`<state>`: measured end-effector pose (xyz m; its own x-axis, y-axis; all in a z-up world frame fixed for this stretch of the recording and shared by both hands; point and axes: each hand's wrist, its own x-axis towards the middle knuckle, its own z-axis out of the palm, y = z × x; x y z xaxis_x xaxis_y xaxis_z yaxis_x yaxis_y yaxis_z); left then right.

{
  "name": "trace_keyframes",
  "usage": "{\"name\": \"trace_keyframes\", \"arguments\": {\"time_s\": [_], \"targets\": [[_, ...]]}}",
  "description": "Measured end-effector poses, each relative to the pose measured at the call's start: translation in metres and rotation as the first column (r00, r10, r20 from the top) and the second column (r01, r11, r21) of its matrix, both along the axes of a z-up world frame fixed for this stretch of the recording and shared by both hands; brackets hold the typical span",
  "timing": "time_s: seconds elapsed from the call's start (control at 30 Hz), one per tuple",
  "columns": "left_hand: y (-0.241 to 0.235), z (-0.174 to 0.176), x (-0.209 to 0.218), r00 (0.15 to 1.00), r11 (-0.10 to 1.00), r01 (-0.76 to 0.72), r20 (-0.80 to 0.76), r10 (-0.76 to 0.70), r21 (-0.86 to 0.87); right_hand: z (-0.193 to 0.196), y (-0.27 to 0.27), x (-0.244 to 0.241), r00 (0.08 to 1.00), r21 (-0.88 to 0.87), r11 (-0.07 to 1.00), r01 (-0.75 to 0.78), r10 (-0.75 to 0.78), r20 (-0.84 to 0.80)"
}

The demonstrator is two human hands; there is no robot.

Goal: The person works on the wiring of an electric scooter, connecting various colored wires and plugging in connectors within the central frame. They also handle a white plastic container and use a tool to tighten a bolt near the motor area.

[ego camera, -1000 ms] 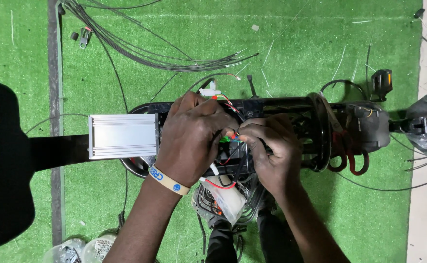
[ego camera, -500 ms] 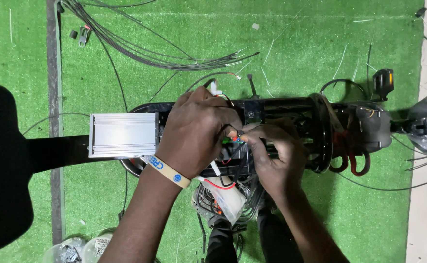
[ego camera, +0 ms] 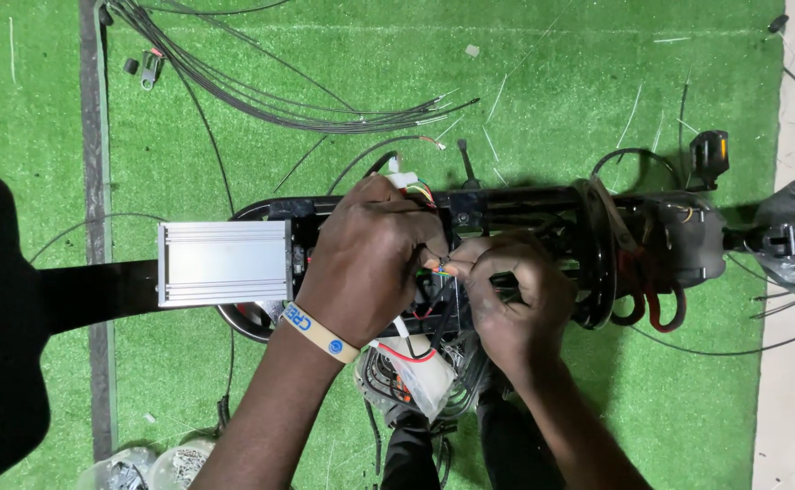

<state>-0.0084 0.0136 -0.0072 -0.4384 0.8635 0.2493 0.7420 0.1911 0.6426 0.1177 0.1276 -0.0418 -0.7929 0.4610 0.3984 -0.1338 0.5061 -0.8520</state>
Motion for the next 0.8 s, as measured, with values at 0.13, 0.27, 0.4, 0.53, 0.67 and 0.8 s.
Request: {"name": "trace_keyframes", "arguments": {"time_s": [0.13, 0.27, 0.4, 0.53, 0.67, 0.8], "targets": [[0.004, -0.003, 0.003, 0.999, 0.999, -0.035, -0.035, 0.036, 0.011, 0.0, -0.003, 0.0, 1.0, -0.075, 0.997, -0.024, 0.023, -0.014], [0.004, 0.0, 0.003, 0.993, 0.995, -0.047, -0.11, 0.038, -0.083, 0.002, 0.0, -0.002, 1.0, 0.022, 1.0, 0.007, -0.007, 0.015], [-0.004, 0.014, 0.019, 0.961, 0.962, -0.187, -0.239, 0.138, -0.199, 0.001, 0.002, 0.005, 0.991, -0.083, 0.996, 0.038, -0.027, 0.132], [-0.021, 0.018, 0.039, 0.953, 0.951, -0.236, -0.238, 0.187, -0.198, -0.006, 0.006, 0.001, 0.985, -0.193, 0.974, 0.119, -0.092, 0.144], [-0.022, 0.022, 0.052, 0.943, 0.923, -0.334, -0.059, 0.329, -0.193, -0.029, 0.011, 0.001, 0.954, -0.309, 0.907, 0.286, -0.238, 0.184], [-0.015, 0.034, 0.049, 0.882, 0.885, -0.46, 0.075, 0.465, -0.073, -0.03, 0.014, -0.003, 0.915, -0.321, 0.869, 0.377, -0.295, 0.276]]}}
